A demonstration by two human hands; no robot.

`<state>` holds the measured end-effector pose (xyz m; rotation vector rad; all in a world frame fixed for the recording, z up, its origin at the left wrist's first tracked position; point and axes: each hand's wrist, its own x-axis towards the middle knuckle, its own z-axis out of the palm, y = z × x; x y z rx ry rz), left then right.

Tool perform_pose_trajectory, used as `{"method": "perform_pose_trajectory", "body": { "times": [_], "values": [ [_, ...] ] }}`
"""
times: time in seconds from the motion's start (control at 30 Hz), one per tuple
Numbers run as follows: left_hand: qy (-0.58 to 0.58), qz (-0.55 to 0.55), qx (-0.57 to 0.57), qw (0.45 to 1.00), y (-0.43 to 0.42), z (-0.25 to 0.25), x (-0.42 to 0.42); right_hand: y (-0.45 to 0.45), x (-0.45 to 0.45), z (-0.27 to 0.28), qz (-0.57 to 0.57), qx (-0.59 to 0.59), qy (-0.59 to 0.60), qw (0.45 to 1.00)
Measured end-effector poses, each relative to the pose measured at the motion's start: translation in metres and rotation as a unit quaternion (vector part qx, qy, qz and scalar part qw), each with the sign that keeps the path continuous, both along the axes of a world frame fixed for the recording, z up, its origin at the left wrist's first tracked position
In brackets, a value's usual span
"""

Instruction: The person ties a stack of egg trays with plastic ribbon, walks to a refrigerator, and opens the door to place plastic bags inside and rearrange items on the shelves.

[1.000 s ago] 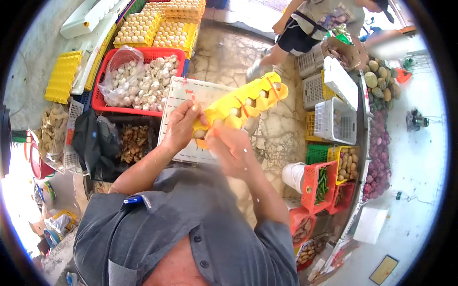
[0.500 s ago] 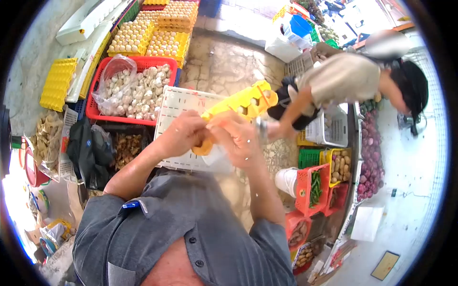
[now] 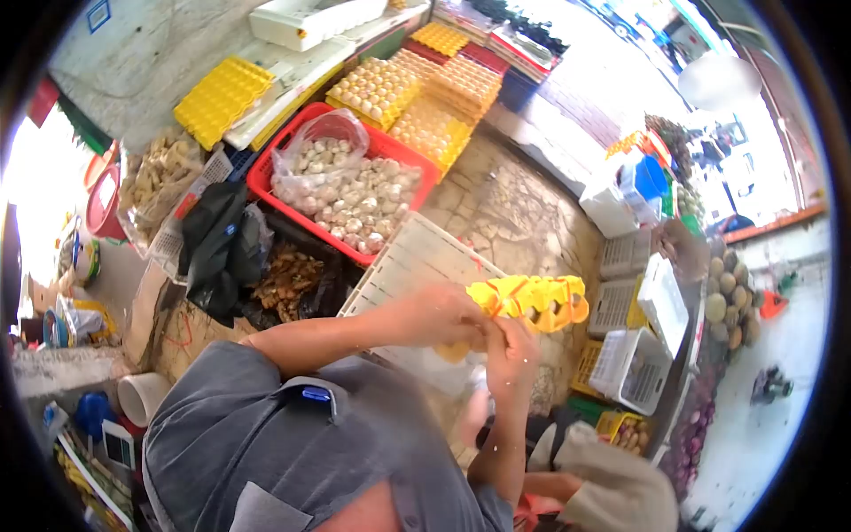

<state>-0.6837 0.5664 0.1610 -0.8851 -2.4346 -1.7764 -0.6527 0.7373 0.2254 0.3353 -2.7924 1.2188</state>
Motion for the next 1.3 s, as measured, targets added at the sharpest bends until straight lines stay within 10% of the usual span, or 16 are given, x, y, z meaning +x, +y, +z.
{"method": "perform_pose_trajectory", "body": {
  "times": [0.17,0.27,0.67,1.3],
  "values": [
    [0.02,0.006,0.026,0.999,-0.001,-0.005,0.003,-0.01,0.003,-0.003,-0.071,-0.033,-0.047,0.996],
    [-0.156,-0.023,0.041,0.987,-0.013,0.014,0.005,-0.012,0.005,0.001,-0.058,0.035,-0.058,0.996],
    [0.094,-0.016,0.022,0.995,0.006,-0.019,-0.011,0.005,0.013,-0.002,0.035,0.05,-0.04,0.997],
    [0.166,-0.058,0.084,0.981,-0.001,-0.004,-0.013,0.018,0.011,-0.006,0.024,0.074,-0.022,0.997]
  ]
}}
